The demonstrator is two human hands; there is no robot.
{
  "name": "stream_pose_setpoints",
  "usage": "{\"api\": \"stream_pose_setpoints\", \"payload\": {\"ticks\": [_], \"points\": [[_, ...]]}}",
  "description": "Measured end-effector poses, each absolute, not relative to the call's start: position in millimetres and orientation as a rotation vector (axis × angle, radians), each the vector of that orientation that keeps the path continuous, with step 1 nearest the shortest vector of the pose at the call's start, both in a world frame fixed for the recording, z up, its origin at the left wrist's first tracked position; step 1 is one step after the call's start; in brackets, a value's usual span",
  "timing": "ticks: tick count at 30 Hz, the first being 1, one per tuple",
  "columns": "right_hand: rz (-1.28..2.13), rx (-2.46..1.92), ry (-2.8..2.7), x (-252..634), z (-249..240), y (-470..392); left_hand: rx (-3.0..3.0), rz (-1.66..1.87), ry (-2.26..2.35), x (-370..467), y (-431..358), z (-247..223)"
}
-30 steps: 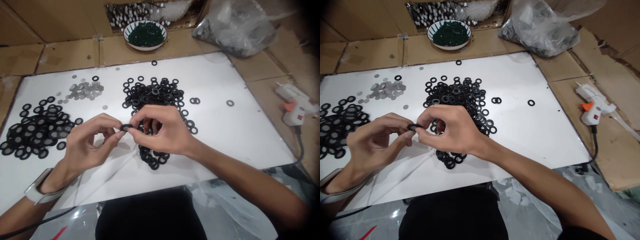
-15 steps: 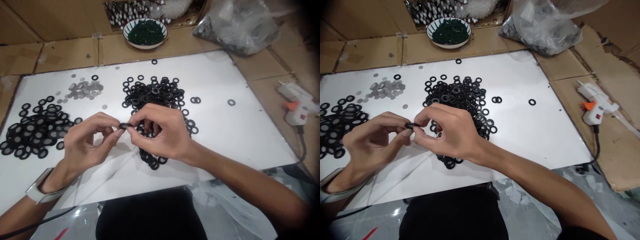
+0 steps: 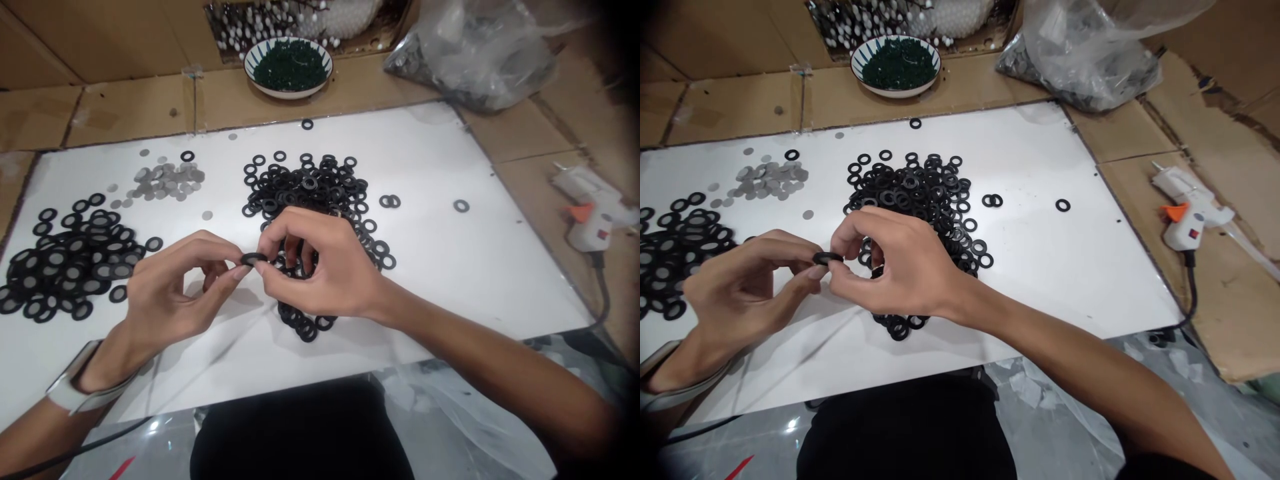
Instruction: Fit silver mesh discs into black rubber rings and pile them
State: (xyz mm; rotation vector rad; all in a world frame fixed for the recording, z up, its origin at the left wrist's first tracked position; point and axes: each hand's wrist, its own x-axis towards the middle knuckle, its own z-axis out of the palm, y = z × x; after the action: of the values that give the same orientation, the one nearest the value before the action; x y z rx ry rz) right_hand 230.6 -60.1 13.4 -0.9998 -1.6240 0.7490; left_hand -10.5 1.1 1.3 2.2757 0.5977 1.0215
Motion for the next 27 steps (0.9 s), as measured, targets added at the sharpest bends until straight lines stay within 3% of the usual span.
{"api": "stream_pose_setpoints", "payload": {"ticks": [27], "points": [[0.91,-0.966,-1.57,231.1,13.2,-58.3,2.153,0.979,0.61,-8.9,-3.8,5.3]]}}
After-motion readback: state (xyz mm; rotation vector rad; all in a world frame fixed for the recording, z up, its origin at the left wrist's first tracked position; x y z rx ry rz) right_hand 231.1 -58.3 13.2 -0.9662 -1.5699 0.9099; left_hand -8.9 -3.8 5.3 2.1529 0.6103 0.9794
